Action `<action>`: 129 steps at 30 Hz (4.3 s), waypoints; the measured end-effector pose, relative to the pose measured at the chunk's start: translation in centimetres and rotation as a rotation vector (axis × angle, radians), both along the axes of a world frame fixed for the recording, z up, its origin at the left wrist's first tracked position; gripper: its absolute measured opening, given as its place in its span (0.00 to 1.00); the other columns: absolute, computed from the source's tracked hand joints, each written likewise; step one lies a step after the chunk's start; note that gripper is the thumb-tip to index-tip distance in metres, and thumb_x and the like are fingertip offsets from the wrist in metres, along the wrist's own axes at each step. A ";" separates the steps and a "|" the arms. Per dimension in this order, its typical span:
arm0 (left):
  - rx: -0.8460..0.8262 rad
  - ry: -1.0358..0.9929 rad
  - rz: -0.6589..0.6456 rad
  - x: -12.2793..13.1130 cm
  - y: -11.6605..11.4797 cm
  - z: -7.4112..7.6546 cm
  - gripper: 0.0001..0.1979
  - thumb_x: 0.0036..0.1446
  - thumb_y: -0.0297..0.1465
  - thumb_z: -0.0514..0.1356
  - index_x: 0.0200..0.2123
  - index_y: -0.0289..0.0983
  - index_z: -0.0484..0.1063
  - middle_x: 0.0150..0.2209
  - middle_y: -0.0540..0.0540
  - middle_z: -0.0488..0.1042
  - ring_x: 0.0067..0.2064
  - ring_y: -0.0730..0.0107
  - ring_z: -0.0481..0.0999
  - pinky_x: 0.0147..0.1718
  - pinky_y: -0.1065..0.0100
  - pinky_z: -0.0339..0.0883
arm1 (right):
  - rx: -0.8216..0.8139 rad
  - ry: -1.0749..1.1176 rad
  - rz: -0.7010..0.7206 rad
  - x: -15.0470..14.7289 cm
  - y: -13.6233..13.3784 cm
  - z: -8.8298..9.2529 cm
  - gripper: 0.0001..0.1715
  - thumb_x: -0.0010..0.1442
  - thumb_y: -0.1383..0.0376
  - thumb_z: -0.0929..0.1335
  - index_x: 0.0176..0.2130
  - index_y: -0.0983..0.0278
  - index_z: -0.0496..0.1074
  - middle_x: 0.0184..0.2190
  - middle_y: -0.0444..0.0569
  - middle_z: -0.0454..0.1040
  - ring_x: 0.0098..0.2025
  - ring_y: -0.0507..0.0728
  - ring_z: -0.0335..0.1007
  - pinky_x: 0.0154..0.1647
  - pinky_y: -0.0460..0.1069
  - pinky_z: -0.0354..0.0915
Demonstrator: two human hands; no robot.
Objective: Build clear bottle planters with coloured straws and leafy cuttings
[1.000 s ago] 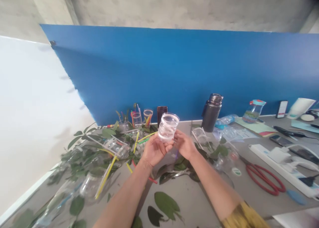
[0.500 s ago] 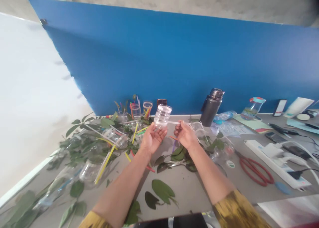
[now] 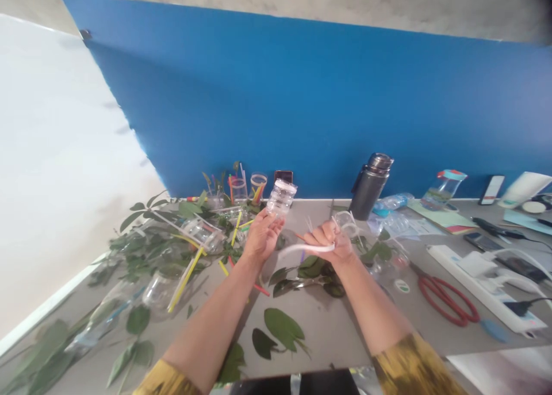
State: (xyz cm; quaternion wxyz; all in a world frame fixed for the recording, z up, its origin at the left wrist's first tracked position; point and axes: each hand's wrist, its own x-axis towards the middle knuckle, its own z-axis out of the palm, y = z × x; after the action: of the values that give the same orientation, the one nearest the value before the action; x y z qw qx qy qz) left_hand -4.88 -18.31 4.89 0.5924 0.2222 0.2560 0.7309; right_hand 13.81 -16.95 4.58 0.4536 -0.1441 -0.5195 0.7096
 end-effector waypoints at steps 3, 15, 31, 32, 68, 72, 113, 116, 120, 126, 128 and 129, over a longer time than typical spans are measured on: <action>-0.047 -0.056 -0.004 -0.3 0.2 -0.1 0.10 0.52 0.25 0.68 0.39 0.36 0.75 0.38 0.45 0.82 0.40 0.65 0.82 0.49 0.61 0.73 | 0.056 -0.088 0.142 0.4 -0.2 0.2 0.39 0.23 0.36 0.82 0.13 0.58 0.62 0.08 0.39 0.57 0.19 0.52 0.57 0.25 0.54 0.61; -0.066 -0.154 -0.180 -1.3 -0.6 1.0 0.14 0.62 0.38 0.59 0.42 0.34 0.77 0.35 0.40 0.80 0.38 0.61 0.82 0.39 0.62 0.76 | -0.075 -0.095 -0.451 0.5 3.4 -0.2 0.25 0.48 0.45 0.79 0.27 0.63 0.76 0.13 0.38 0.62 0.16 0.46 0.49 0.15 0.44 0.48; -0.080 -0.087 -0.352 -0.3 -1.0 0.1 0.13 0.64 0.37 0.61 0.40 0.31 0.77 0.39 0.35 0.83 0.41 0.56 0.85 0.44 0.60 0.79 | 0.081 -0.255 -0.738 -2.2 2.1 -0.7 0.23 0.50 0.46 0.77 0.30 0.64 0.77 0.26 0.47 0.79 0.20 0.49 0.59 0.20 0.46 0.55; -0.057 -0.082 -0.334 -0.2 -0.9 0.0 0.10 0.62 0.34 0.62 0.41 0.32 0.77 0.41 0.36 0.83 0.44 0.55 0.85 0.46 0.60 0.78 | 0.102 -0.277 -0.777 -2.2 2.0 -0.6 0.22 0.51 0.47 0.76 0.29 0.63 0.77 0.25 0.47 0.79 0.21 0.50 0.60 0.21 0.46 0.56; -0.056 0.347 -0.236 0.6 -0.9 -1.5 0.21 0.57 0.46 0.68 0.40 0.32 0.79 0.36 0.39 0.82 0.35 0.62 0.81 0.35 0.63 0.75 | 0.166 -0.218 -0.323 -2.5 0.9 -1.0 0.32 0.49 0.54 0.80 0.52 0.60 0.76 0.48 0.51 0.82 0.49 0.65 0.79 0.49 0.58 0.75; -0.006 0.588 0.330 -0.1 -0.7 -0.1 0.14 0.52 0.41 0.70 0.32 0.35 0.78 0.29 0.47 0.78 0.32 0.68 0.76 0.35 0.69 0.70 | 0.185 -0.291 -0.343 -2.3 1.5 -1.6 0.31 0.47 0.56 0.81 0.50 0.61 0.78 0.47 0.51 0.83 0.50 0.65 0.78 0.54 0.59 0.72; -0.063 0.885 0.614 -0.7 -1.7 1.5 0.07 0.55 0.29 0.61 0.26 0.38 0.77 0.25 0.49 0.76 0.31 0.66 0.73 0.34 0.69 0.64 | 0.426 -0.629 -0.645 -4.6 0.4 -3.0 0.26 0.45 0.63 0.76 0.45 0.61 0.70 0.41 0.48 0.76 0.40 0.59 0.75 0.44 0.55 0.73; -0.025 0.850 0.568 -0.6 -1.7 1.4 0.07 0.57 0.30 0.61 0.30 0.38 0.80 0.29 0.47 0.79 0.34 0.65 0.76 0.37 0.68 0.66 | 0.393 -0.642 -0.643 -4.3 0.7 -3.2 0.28 0.46 0.61 0.77 0.46 0.61 0.69 0.42 0.48 0.77 0.42 0.60 0.76 0.45 0.55 0.72; -0.018 0.774 0.516 -0.6 -1.6 1.3 0.06 0.54 0.30 0.64 0.35 0.37 0.82 0.32 0.45 0.81 0.35 0.63 0.78 0.39 0.67 0.68 | 0.407 -0.677 -0.668 -4.0 1.1 -3.6 0.30 0.47 0.61 0.77 0.48 0.61 0.69 0.44 0.49 0.76 0.44 0.60 0.76 0.46 0.55 0.73; -0.018 0.845 0.538 -1.4 -0.9 0.9 0.04 0.51 0.28 0.65 0.30 0.37 0.82 0.30 0.45 0.80 0.35 0.61 0.78 0.40 0.65 0.69 | 0.467 -0.683 -0.726 -4.0 1.4 -3.8 0.29 0.47 0.63 0.76 0.49 0.61 0.70 0.45 0.50 0.74 0.45 0.60 0.74 0.45 0.55 0.72; -0.023 0.864 0.538 -1.5 -0.8 0.8 0.04 0.51 0.27 0.65 0.31 0.38 0.82 0.31 0.45 0.81 0.35 0.61 0.78 0.41 0.65 0.69 | 0.479 -0.682 -0.754 -4.0 1.5 -3.8 0.29 0.47 0.63 0.76 0.49 0.61 0.70 0.44 0.50 0.74 0.43 0.60 0.74 0.45 0.55 0.72; -0.026 0.870 0.535 -1.5 -0.7 0.7 0.04 0.52 0.27 0.65 0.31 0.38 0.82 0.31 0.45 0.81 0.36 0.61 0.79 0.41 0.65 0.69 | 0.483 -0.685 -0.764 -4.0 1.5 -3.7 0.29 0.47 0.63 0.76 0.48 0.61 0.70 0.44 0.50 0.74 0.43 0.60 0.74 0.45 0.55 0.72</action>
State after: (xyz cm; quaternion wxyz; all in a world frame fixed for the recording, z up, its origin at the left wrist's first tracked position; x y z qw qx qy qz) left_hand -6.36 -19.04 5.63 0.2259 0.4250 0.5359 0.6936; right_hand 9.83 -15.43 0.89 0.5038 -0.4359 -0.6955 0.2691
